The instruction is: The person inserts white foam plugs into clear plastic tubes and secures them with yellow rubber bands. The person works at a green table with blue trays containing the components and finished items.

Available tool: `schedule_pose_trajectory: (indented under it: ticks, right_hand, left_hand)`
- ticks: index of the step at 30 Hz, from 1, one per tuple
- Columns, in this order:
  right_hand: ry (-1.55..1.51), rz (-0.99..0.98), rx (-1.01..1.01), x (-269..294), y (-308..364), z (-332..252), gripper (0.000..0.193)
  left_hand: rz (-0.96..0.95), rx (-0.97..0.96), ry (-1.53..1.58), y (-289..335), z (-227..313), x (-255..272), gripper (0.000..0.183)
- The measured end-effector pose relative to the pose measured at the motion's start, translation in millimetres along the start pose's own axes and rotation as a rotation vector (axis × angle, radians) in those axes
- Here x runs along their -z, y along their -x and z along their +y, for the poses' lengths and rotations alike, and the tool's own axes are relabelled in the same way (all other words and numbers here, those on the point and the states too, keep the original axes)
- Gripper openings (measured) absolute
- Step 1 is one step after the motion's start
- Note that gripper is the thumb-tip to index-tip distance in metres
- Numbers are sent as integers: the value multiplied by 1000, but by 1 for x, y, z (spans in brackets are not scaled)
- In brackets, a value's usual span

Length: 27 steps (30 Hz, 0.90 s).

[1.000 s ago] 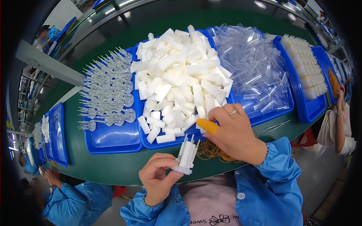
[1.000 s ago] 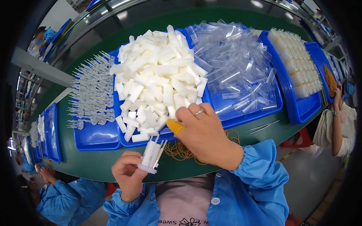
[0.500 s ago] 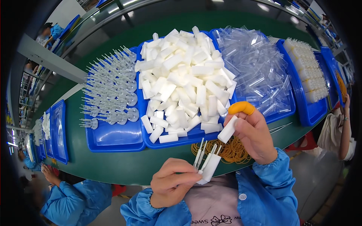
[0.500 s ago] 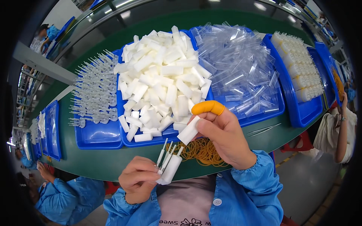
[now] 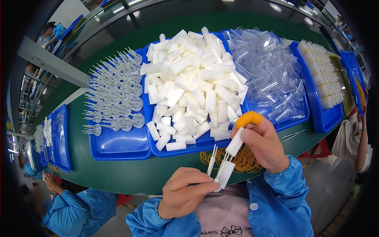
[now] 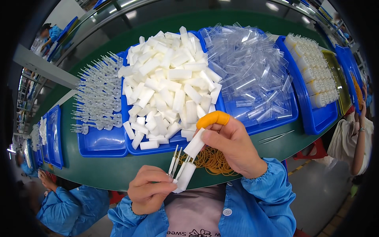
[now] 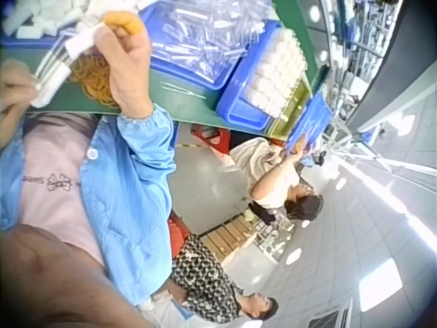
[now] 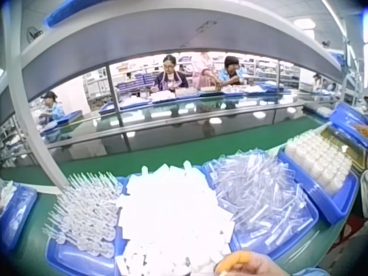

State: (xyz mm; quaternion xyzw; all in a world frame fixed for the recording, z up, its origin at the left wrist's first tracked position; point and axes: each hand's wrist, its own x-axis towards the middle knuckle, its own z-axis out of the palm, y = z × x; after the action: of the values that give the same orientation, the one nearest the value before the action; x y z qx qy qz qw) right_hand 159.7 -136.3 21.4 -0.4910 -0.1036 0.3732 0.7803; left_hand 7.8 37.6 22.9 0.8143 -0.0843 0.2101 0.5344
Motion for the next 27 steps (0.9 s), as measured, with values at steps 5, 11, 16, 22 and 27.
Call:
schedule_pose_trajectory:
  ticks: [5, 11, 16, 22, 27]
  right_hand:
    - [139, -129, 0, -7, 6, -2, 19]
    - [393, -142, 138, -9, 15, 1, 16]
    - [664, -204, 361, -11, 14, -12, 17]
    - [1521, 87, 733, -10, -35, -23, 29]
    - [1726, 88, 671, -7, -44, -10, 33]
  left_hand:
    - [-26, -15, -31, -3, 0, 0, 32]
    - [25, -3, -26, -1, 4, -1, 32]
    - [-14, 181, 75, 6, 2, -5, 31]
    - [126, 413, 395, 14, -5, -16, 18]
    - [258, 351, 415, 16, -10, -11, 22]
